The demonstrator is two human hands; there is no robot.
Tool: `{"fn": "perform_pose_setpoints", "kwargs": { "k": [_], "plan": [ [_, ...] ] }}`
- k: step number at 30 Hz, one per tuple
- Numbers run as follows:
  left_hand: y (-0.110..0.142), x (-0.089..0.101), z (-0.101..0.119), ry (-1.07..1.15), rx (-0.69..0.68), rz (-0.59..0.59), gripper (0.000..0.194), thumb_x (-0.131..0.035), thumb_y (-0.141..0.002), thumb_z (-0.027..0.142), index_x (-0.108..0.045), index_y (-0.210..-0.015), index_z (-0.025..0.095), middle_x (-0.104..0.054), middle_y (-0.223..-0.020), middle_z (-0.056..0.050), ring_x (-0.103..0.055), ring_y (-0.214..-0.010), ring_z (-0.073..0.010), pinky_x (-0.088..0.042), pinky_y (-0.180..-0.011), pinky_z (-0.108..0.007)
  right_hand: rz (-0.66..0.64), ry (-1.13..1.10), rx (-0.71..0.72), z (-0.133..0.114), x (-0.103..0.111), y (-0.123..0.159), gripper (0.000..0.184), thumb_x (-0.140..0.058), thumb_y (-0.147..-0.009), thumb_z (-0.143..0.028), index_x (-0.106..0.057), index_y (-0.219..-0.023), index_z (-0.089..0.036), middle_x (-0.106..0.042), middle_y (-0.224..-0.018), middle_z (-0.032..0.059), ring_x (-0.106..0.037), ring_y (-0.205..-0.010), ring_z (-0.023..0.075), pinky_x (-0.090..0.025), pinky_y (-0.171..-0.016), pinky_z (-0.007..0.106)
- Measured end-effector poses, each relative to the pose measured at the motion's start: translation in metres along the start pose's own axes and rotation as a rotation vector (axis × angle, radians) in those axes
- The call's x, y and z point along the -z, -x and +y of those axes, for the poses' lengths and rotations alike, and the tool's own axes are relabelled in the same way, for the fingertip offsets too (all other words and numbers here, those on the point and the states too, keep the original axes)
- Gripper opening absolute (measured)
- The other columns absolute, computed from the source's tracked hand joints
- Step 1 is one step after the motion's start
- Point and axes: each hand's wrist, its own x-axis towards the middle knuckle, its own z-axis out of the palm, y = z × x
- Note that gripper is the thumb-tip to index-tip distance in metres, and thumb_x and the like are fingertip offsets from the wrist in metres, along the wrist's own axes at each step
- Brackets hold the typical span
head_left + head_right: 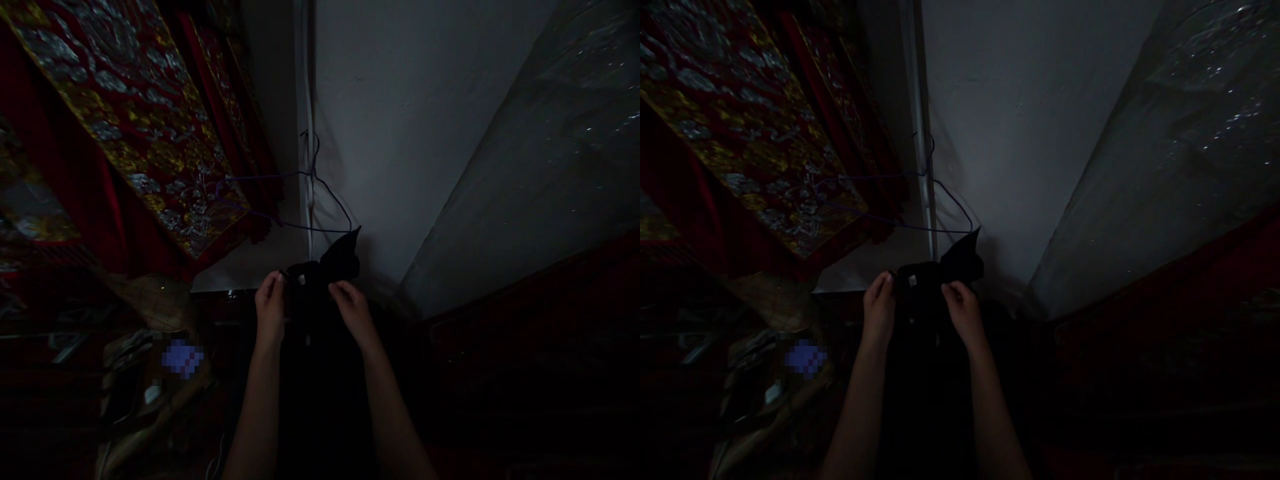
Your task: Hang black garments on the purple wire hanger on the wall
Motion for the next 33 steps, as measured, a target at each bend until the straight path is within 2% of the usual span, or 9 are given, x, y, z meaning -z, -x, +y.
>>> {"fn": "perform_pose_setpoints", "kwargs": {
  "k": [5,9,11,13,17,19,21,27,33],
  "plan": [
    [0.019,-0.022,0.024,-0.053,-0.101,-0.141,0.027,-0.058,-0.093,0.045,-0.067,-0.095,0.019,-0.071,-0.096,-0.004,-0.067,-0.092,-0.0186,-0.053,-0.086,-0.028,-0.310,-0.030,0.166,-0.020,-0.022,0.009,0.047,-0.071,-0.081,-0.036,-0.059,-0.125,-0.024,-0.065,-0.127,0.0066,-0.059,-0.120,0.0236,-0.043,-0.106,0.037],
    [0.008,-0.019,0.038,-0.206,-0.348,-0.220,0.024,-0.057,-0.094,0.041,-0.067,-0.098,0.020,-0.068,-0.110,-0.008,-0.063,-0.111,-0.0220,-0.048,-0.102,-0.033,-0.399,-0.078,0.128,-0.035,-0.026,-0.005,0.022,-0.058,-0.083,-0.030,-0.068,-0.101,-0.023,-0.071,-0.099,0.0032,-0.065,-0.099,0.0230,-0.048,-0.098,0.037],
    [-0.002,-0.010,0.039,-0.259,-0.342,-0.367,0.031,-0.056,-0.095,0.042,-0.065,-0.115,0.021,-0.065,-0.124,-0.010,-0.058,-0.124,-0.0229,-0.044,-0.109,-0.035,-0.424,-0.028,0.052,-0.043,-0.018,-0.023,0.013,-0.058,-0.079,-0.030,-0.068,-0.079,-0.021,-0.067,-0.076,0.0009,-0.063,-0.076,0.0207,-0.053,-0.079,0.033],
    [-0.009,0.003,0.035,-0.310,-0.178,-0.607,0.039,-0.051,-0.097,0.046,-0.062,-0.127,0.023,-0.068,-0.124,-0.009,-0.060,-0.124,-0.0234,-0.047,-0.107,-0.037,-0.390,0.019,0.051,-0.053,-0.007,-0.050,0.011,-0.059,-0.073,-0.029,-0.065,-0.068,-0.021,-0.062,-0.065,-0.0010,-0.058,-0.064,0.0183,-0.050,-0.066,0.030],
    [-0.013,0.027,0.021,-0.539,-0.009,-1.014,0.034,-0.061,-0.091,0.044,-0.070,-0.116,0.022,-0.076,-0.107,-0.007,-0.070,-0.102,-0.0266,-0.055,-0.092,-0.038,-0.199,0.041,0.400,-0.068,0.004,-0.115,0.022,-0.054,-0.067,-0.020,-0.070,-0.082,-0.020,-0.069,-0.083,0.0007,-0.063,-0.086,0.0192,-0.049,-0.086,0.031],
    [-0.017,0.037,0.017,-0.687,-0.087,-0.976,0.036,-0.064,-0.089,0.038,-0.068,-0.121,0.022,-0.075,-0.111,-0.009,-0.071,-0.098,-0.0270,-0.054,-0.090,-0.036,-0.068,0.075,0.424,-0.065,0.004,-0.144,0.027,-0.053,-0.069,-0.019,-0.071,-0.090,-0.019,-0.070,-0.088,0.0023,-0.063,-0.090,0.0188,-0.047,-0.088,0.031],
    [-0.026,0.047,0.018,-0.794,-0.152,-0.851,0.035,-0.057,-0.093,0.036,-0.065,-0.123,0.021,-0.075,-0.112,-0.011,-0.071,-0.098,-0.0265,-0.053,-0.087,-0.035,0.023,0.145,0.282,-0.055,0.005,-0.162,0.015,-0.054,-0.075,-0.023,-0.068,-0.078,-0.018,-0.067,-0.074,0.0022,-0.061,-0.076,0.0183,-0.048,-0.073,0.029],
    [-0.079,0.077,0.051,-1.065,-0.248,-0.714,0.023,-0.050,-0.092,0.030,-0.072,-0.091,0.023,-0.075,-0.088,-0.010,-0.070,-0.078,-0.0258,-0.048,-0.072,-0.033,0.045,0.295,0.118,-0.040,0.038,-0.165,0.033,-0.065,-0.073,-0.035,-0.051,-0.048,-0.020,-0.043,-0.046,-0.0035,-0.040,-0.048,0.0118,-0.027,-0.046,0.025],
    [-0.122,0.058,0.118,-1.146,-0.449,-0.509,0.026,-0.045,-0.090,0.035,-0.057,-0.070,0.022,-0.063,-0.069,-0.004,-0.057,-0.064,-0.0201,-0.040,-0.065,-0.030,0.092,0.419,0.178,-0.064,0.068,-0.160,0.036,-0.066,-0.070,-0.040,-0.048,-0.048,-0.018,-0.041,-0.047,-0.0026,-0.041,-0.047,0.0100,-0.022,-0.044,0.023]
  ]
}}
